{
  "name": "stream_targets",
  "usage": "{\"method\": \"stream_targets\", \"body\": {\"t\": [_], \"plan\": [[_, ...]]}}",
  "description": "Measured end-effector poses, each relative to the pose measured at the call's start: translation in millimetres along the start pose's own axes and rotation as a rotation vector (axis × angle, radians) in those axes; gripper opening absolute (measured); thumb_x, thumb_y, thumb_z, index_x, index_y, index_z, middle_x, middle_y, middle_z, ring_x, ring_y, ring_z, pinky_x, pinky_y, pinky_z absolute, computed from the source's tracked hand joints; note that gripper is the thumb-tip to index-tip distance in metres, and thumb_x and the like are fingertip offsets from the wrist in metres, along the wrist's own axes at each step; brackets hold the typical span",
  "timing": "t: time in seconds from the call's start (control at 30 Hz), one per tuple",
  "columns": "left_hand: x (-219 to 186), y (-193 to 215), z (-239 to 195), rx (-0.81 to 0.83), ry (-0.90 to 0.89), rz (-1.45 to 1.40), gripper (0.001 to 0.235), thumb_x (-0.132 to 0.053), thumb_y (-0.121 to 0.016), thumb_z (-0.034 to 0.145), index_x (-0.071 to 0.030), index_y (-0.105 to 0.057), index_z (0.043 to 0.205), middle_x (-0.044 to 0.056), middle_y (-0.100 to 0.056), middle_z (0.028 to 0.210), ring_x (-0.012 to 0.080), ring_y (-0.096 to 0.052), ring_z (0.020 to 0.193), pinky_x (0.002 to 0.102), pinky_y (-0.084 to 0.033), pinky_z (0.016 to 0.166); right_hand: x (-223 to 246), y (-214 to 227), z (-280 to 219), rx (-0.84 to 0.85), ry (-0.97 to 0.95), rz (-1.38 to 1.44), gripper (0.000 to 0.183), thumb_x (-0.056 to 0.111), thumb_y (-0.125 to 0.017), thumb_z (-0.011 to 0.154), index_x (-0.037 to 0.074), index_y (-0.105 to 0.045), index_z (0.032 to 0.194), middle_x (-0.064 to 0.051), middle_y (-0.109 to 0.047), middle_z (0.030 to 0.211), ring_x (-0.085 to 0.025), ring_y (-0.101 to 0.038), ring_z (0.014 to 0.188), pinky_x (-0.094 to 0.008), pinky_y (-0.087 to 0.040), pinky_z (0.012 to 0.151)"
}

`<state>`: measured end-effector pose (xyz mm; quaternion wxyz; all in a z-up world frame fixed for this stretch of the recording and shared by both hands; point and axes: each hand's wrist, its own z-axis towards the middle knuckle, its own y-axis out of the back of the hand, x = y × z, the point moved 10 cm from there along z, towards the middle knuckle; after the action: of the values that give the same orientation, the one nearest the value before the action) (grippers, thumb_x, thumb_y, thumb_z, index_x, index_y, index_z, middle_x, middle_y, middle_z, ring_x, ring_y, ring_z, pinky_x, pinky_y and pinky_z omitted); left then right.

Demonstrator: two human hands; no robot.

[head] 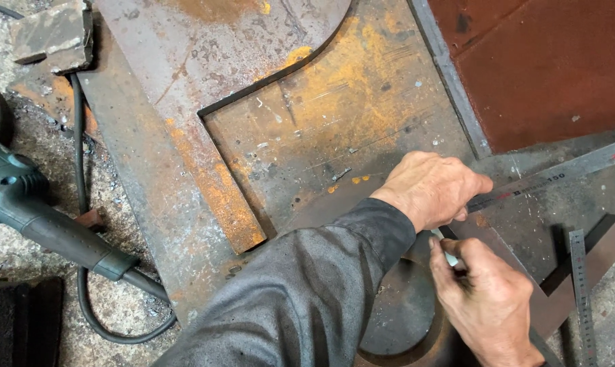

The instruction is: The person uses a combination square, ruler, and chalk to measure and mark dimensions on a metal workpiece on a shop floor.

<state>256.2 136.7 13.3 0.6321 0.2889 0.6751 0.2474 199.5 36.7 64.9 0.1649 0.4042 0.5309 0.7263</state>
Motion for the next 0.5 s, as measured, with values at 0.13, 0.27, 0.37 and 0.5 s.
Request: {"method": "stream_targets", "body": {"t": [0.13, 0.27, 0.37, 0.5], "plan": [[1.6, -2.3, 1.5, -0.013, -0.003, -0.015, 0.032, -0.021, -0.069, 0.085, -0.030, -0.072, 0.115, -0.006, -0.079, 0.082, 0.0182, -0.077, 0.088, 0.039, -0.059, 0.076, -2.9, -9.1, -1.7, 0.077, -0.059, -0.062, 0.021, 0.013, -0.083, 0.085, 0.000, -0.067, 0.083, -0.012, -0.073, 0.070, -0.014, -0.070, 0.056, -0.030, -0.055, 0.053], [-0.5, -1.3, -0.2, -0.032, -0.036, 0.012, 0.031, -0.022, -0.072, 0.083, -0.028, -0.073, 0.112, -0.003, -0.079, 0.085, 0.0210, -0.076, 0.090, 0.041, -0.059, 0.077, -12.7, 4.2, -8.1, -0.001, -0.232, 0.079, 0.021, 0.011, -0.083, 0.085, 0.000, -0.066, 0.080, -0.007, -0.076, 0.075, -0.011, -0.074, 0.062, -0.025, -0.057, 0.055], [-2.1, 3.7, -2.0, -0.065, -0.062, 0.034, 0.030, -0.023, -0.074, 0.081, -0.027, -0.073, 0.111, 0.001, -0.078, 0.088, 0.0253, -0.075, 0.091, 0.043, -0.058, 0.076, -21.8, 5.2, -19.7, -0.051, -0.254, 0.209, 0.017, 0.007, -0.081, 0.088, -0.001, -0.067, 0.085, -0.008, -0.074, 0.074, -0.011, -0.073, 0.067, -0.024, -0.057, 0.058], [-1.8, -0.4, 0.2, -0.069, -0.069, 0.036, 0.027, -0.025, -0.074, 0.082, -0.026, -0.073, 0.109, 0.002, -0.078, 0.089, 0.0252, -0.075, 0.092, 0.044, -0.058, 0.076, -31.2, 2.4, -19.9, -0.065, -0.307, 0.196, 0.019, 0.005, -0.081, 0.091, -0.003, -0.065, 0.083, -0.012, -0.075, 0.075, -0.014, -0.072, 0.067, -0.027, -0.056, 0.059]]}}
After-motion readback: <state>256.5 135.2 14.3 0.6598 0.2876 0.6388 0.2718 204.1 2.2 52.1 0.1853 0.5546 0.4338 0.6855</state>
